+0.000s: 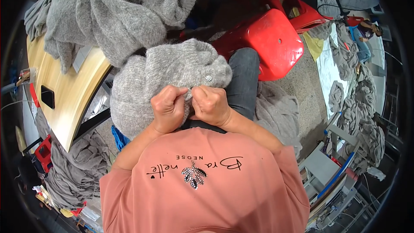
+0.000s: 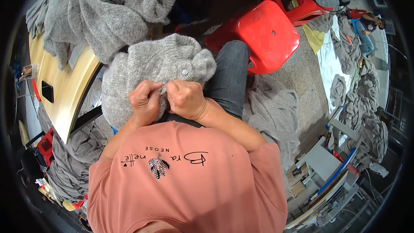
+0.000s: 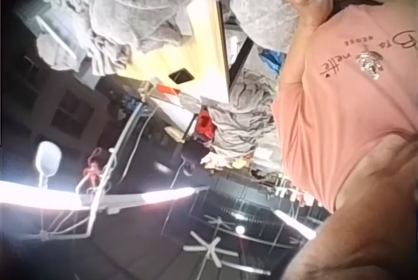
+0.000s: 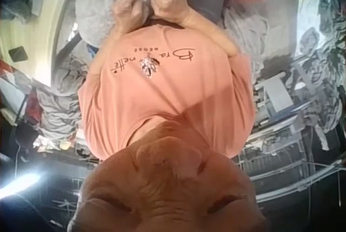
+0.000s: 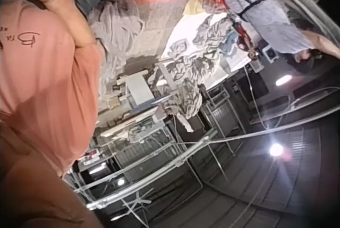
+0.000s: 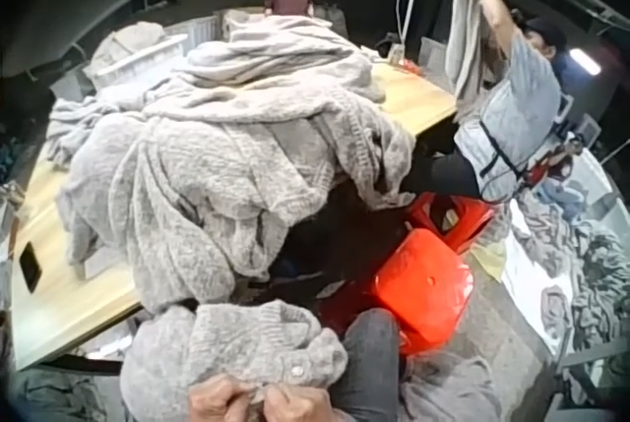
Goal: Inspecting grey knitted garments for quality control and removing loose threads.
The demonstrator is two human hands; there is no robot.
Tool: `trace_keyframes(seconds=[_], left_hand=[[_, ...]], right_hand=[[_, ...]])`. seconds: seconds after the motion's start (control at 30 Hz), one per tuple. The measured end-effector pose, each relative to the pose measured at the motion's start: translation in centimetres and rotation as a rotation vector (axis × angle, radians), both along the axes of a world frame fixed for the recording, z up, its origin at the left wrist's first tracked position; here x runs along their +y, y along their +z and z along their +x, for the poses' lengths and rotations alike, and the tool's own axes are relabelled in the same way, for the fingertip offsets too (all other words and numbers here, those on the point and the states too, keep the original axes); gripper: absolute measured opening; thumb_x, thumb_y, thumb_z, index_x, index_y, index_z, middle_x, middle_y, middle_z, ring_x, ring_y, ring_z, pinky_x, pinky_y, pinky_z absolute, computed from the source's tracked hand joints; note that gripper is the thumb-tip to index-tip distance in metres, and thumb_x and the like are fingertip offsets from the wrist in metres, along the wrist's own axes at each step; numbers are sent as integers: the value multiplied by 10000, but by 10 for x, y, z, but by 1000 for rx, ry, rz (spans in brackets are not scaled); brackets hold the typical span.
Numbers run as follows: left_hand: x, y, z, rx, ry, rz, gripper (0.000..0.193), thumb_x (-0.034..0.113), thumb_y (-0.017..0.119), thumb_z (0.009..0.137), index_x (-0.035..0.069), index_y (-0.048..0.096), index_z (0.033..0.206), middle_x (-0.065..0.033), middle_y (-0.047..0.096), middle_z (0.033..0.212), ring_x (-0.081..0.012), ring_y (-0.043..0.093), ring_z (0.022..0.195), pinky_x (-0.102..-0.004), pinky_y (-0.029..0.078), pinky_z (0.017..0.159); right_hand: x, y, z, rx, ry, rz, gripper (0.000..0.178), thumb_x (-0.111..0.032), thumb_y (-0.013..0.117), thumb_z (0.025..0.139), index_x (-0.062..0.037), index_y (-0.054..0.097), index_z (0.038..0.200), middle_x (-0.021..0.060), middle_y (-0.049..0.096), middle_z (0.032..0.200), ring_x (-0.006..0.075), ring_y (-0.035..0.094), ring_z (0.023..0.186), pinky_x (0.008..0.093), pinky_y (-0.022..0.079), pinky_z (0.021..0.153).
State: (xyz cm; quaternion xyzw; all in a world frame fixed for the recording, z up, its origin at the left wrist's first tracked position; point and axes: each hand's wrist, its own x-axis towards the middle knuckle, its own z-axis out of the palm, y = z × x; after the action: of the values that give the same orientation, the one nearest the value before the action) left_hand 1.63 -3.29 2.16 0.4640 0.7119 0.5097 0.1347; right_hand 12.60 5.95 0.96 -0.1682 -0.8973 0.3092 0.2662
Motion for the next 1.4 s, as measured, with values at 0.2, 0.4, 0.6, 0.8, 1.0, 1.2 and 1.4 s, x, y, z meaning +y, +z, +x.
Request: trace_keyframes(seconds=[0.2, 0.4, 0.6, 0.8, 1.0, 1.2, 1.4], left_hand=[[-1, -4, 2, 8, 52, 44, 160, -138, 534, 660, -9, 572, 746, -98, 547, 626, -177, 523, 529, -251, 405, 485], [1, -5, -1, 148, 88, 126, 184, -149, 536, 653, -4, 565, 762, -116, 554, 632, -218, 543, 529, -266, 425, 476], [-5, 12, -1, 299, 95, 213, 183, -145, 547, 651, -13, 569, 776, -142, 585, 690, -199, 572, 563, -249, 449, 502], [-1, 15, -10, 458, -10, 314, 223, -91, 603, 625, 0, 568, 826, -155, 589, 712, -228, 579, 539, -267, 459, 438], [2, 11, -10, 497, -55, 294, 217, -84, 609, 615, 0, 568, 811, -142, 593, 723, -234, 581, 544, -277, 475, 473], [-6, 18, -5, -558, 64, 24, 140, -57, 587, 711, -22, 566, 845, -65, 563, 638, -55, 510, 551, -178, 391, 480], [1, 20, -15, -191, -103, -51, 125, -58, 629, 676, 14, 594, 771, -73, 582, 685, -137, 550, 585, -219, 417, 512]], right_hand=[[4, -4, -11, 36, -11, -22, 113, -28, 534, 633, -58, 426, 616, 79, 471, 534, 248, 516, 470, 336, 421, 418], [7, -5, -24, 85, 25, 9, 135, 13, 519, 606, -52, 402, 595, 79, 446, 526, 255, 480, 436, 343, 399, 398], [13, 12, -22, 256, 165, -177, 179, 56, 531, 620, 1, 519, 789, 99, 503, 594, 249, 511, 480, 318, 406, 438], [16, 30, -10, 292, 231, -508, 156, 53, 527, 683, 16, 515, 834, 92, 521, 630, 194, 503, 483, 269, 392, 444], [10, 28, -12, 146, 124, -930, 9, 7, 529, 793, 10, 529, 802, 15, 505, 596, 46, 458, 534, 202, 374, 462], [11, 19, -8, 130, 140, -766, 21, 17, 527, 778, -3, 527, 785, 18, 507, 635, 44, 456, 568, 200, 378, 496], [9, 19, -9, 78, 71, -923, 31, 11, 513, 761, 0, 540, 771, 33, 508, 608, 66, 442, 530, 236, 374, 473]])
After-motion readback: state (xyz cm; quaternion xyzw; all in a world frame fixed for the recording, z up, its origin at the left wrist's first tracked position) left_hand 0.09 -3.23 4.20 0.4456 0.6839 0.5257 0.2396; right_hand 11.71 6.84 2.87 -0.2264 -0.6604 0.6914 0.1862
